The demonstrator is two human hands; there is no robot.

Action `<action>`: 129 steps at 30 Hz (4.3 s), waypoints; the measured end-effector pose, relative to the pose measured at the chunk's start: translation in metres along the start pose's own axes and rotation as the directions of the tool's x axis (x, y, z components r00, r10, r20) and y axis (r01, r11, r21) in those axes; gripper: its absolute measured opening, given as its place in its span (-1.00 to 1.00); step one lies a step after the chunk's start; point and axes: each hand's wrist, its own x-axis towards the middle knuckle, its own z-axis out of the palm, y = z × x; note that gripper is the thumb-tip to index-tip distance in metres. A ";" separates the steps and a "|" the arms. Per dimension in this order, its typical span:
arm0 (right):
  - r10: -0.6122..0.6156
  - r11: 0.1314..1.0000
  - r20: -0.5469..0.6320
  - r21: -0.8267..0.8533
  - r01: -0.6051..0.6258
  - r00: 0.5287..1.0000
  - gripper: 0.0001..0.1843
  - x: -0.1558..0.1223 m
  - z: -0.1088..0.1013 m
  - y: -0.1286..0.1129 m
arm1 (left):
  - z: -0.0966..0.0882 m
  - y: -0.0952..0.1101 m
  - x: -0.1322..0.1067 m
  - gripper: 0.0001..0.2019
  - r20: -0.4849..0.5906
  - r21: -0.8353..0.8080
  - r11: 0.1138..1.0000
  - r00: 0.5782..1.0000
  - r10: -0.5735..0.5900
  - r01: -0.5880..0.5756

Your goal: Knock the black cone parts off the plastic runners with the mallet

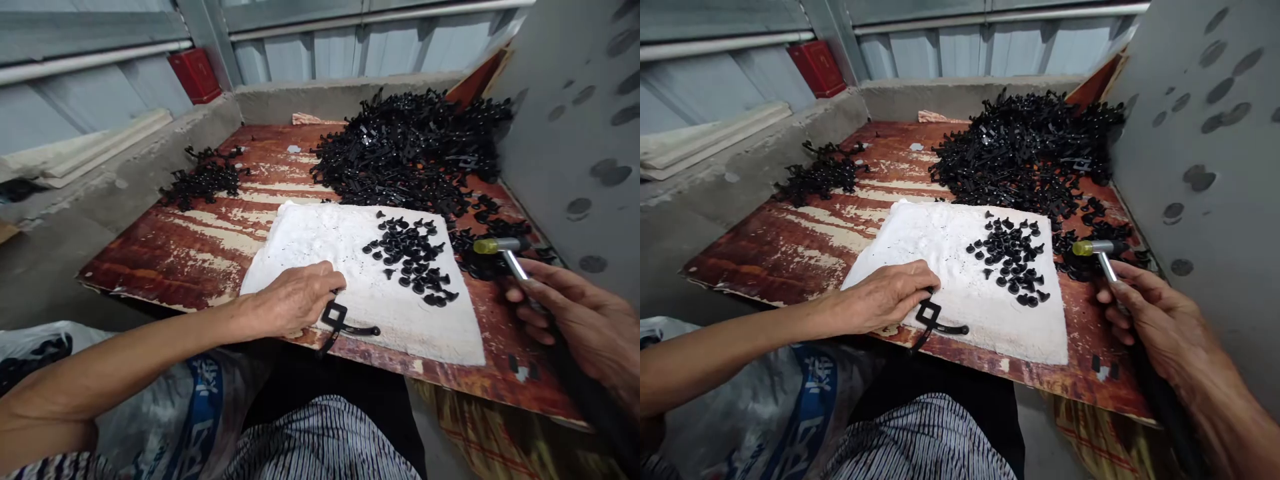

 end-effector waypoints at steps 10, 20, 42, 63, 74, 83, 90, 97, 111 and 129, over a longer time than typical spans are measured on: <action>0.020 0.996 0.047 0.085 -0.024 0.999 -0.82 0.006 -0.008 0.003 | -0.044 -0.030 0.029 -0.83 -0.132 -0.163 0.986 0.991 0.004 -0.026; 0.034 0.995 0.019 0.095 -0.036 0.999 -0.81 0.002 -0.002 -0.002 | -0.028 -0.012 0.030 -0.72 -0.190 0.354 0.903 0.964 -0.184 0.242; 0.032 0.988 0.065 0.148 -0.041 0.997 -0.84 0.008 -0.009 0.004 | -0.059 -0.018 0.051 -0.92 0.025 -0.886 0.386 0.857 -0.514 0.257; 0.005 0.990 0.008 0.139 -0.006 1.000 -0.43 0.010 -0.006 0.007 | -0.033 -0.038 0.059 -0.87 0.300 -0.876 0.204 0.826 -0.477 0.437; 0.010 0.991 0.037 0.135 -0.015 0.999 -0.64 0.011 -0.008 0.008 | -0.028 -0.025 0.086 -0.82 0.185 -0.907 0.257 0.866 -0.465 0.332; 0.015 0.989 0.032 0.149 -0.020 0.999 -0.64 0.013 -0.008 0.009 | -0.020 -0.026 0.094 -0.80 0.207 -0.925 0.194 0.862 -0.463 0.327; 0.003 0.989 -0.002 0.148 -0.002 1.000 -0.57 0.011 -0.005 0.007 | -0.021 -0.021 0.097 -0.78 0.222 -0.917 0.191 0.847 -0.482 0.349; 0.007 0.989 0.000 0.150 -0.007 1.000 -0.50 0.011 -0.005 0.008 | -0.017 -0.024 0.097 -0.78 0.233 -0.916 0.193 0.858 -0.458 0.352; -0.006 0.990 0.012 0.140 0.004 1.000 -0.60 0.014 -0.010 0.012 | -0.015 -0.026 0.098 -0.77 0.255 -0.911 0.193 0.865 -0.433 0.365; -0.369 0.852 0.007 -0.397 0.341 0.929 -0.60 0.000 -0.001 0.002 | -0.023 -0.027 0.105 -0.77 0.255 -0.860 0.307 0.865 -0.432 0.407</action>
